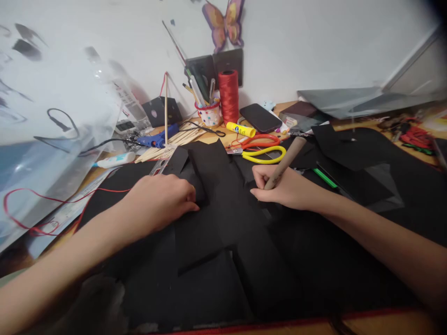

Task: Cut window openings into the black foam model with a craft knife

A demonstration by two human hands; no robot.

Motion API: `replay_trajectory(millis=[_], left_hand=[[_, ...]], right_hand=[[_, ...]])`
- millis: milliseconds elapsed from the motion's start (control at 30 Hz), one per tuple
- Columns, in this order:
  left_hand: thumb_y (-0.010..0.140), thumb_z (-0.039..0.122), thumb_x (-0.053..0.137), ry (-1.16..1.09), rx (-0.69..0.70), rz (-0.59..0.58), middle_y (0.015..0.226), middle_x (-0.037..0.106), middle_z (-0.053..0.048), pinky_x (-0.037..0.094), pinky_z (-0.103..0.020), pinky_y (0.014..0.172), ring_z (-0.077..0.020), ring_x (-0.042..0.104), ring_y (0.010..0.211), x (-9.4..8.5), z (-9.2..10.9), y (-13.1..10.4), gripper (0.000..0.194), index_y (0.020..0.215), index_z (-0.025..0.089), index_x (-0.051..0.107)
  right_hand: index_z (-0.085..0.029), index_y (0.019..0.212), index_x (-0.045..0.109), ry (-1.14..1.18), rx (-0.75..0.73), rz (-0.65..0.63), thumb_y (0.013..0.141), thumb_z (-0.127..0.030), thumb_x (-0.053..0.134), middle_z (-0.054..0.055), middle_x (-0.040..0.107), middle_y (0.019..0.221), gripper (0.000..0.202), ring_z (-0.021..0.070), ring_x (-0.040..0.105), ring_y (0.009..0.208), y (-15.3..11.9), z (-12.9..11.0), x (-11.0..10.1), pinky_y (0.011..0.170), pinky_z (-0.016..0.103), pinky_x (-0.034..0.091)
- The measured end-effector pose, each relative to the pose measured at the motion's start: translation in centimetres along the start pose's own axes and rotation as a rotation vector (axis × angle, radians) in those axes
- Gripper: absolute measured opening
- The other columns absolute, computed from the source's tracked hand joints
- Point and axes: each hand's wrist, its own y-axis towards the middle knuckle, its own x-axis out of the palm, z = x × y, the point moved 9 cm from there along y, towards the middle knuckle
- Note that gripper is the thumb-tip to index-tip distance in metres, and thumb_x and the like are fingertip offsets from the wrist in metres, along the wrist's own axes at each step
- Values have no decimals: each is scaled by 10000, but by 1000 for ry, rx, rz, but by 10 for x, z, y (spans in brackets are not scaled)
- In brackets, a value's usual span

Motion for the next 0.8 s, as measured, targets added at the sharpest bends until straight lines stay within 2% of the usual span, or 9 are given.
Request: replay_trajectory(millis=[67, 100, 133, 200, 267, 367, 500, 633, 800], left_hand=[[839, 323, 462, 81, -34, 204, 817, 649, -64, 451, -301, 541, -251, 606, 733, -20, 10, -3, 218, 847, 210, 649], [861, 295, 428, 74, 29, 320, 878, 642, -70, 470, -309, 571, -249, 599, 790, -30, 24, -4, 233, 889, 199, 638], [879, 256, 395, 31, 174, 403, 929, 634, -62, 490, -303, 624, -224, 593, 838, -36, 43, -6, 246, 921, 196, 630], [900, 193, 340, -70, 472, 478, 1018, 615, -51, 504, -281, 730, -183, 577, 921, -39, 78, -10, 287, 983, 186, 614], [909, 163, 291, -118, 602, 515, 1044, 614, -65, 515, -293, 764, -182, 579, 952, -37, 94, -12, 334, 1020, 157, 606], [913, 148, 240, -129, 585, 592, 991, 644, -86, 540, -331, 734, -213, 597, 951, -32, 97, -12, 388, 1048, 133, 603], [914, 139, 244, -101, 618, 633, 1045, 631, -106, 542, -346, 744, -235, 575, 1015, -20, 101, -18, 387, 1077, 153, 595], [920, 146, 261, -125, 610, 658, 1117, 599, -89, 525, -343, 798, -222, 550, 1057, -13, 102, -17, 370, 1089, 178, 590], [922, 143, 244, -132, 627, 635, 1152, 575, -68, 542, -315, 763, -229, 545, 1060, -11, 102, -15, 388, 1081, 163, 598]], right_hand=[[-182, 579, 322, 16, -14, -25, 686, -155, 560, -80, 324, 510, 262, 52, 297, 481, 1, 0, 1, 441, 212, 220], [-182, 582, 326, 22, -21, -38, 690, -164, 563, -80, 331, 510, 261, 51, 300, 482, 2, -1, 2, 441, 210, 222], [-181, 582, 329, 27, -28, -47, 691, -170, 566, -81, 335, 510, 261, 51, 303, 483, 2, -1, 2, 442, 208, 222], [-180, 584, 334, 34, -35, -58, 685, -162, 571, -81, 340, 510, 258, 50, 310, 490, 3, -1, 3, 442, 202, 225], [-178, 590, 341, 32, -30, -70, 680, -147, 568, -83, 346, 511, 246, 47, 313, 491, 4, 0, 4, 441, 194, 226], [-176, 599, 348, 20, -14, -102, 682, -146, 564, -87, 357, 505, 234, 40, 312, 478, 5, 2, 6, 436, 185, 226], [-177, 609, 357, 29, 18, -134, 668, -139, 569, -88, 378, 505, 223, 36, 314, 467, 6, 5, 6, 429, 180, 227], [-178, 598, 352, 12, 21, -123, 663, -122, 561, -83, 387, 512, 226, 41, 317, 475, 6, 5, 5, 428, 181, 232], [-179, 582, 326, 8, 3, -117, 676, -101, 542, -75, 351, 529, 248, 49, 311, 493, 6, 3, 7, 436, 185, 242]])
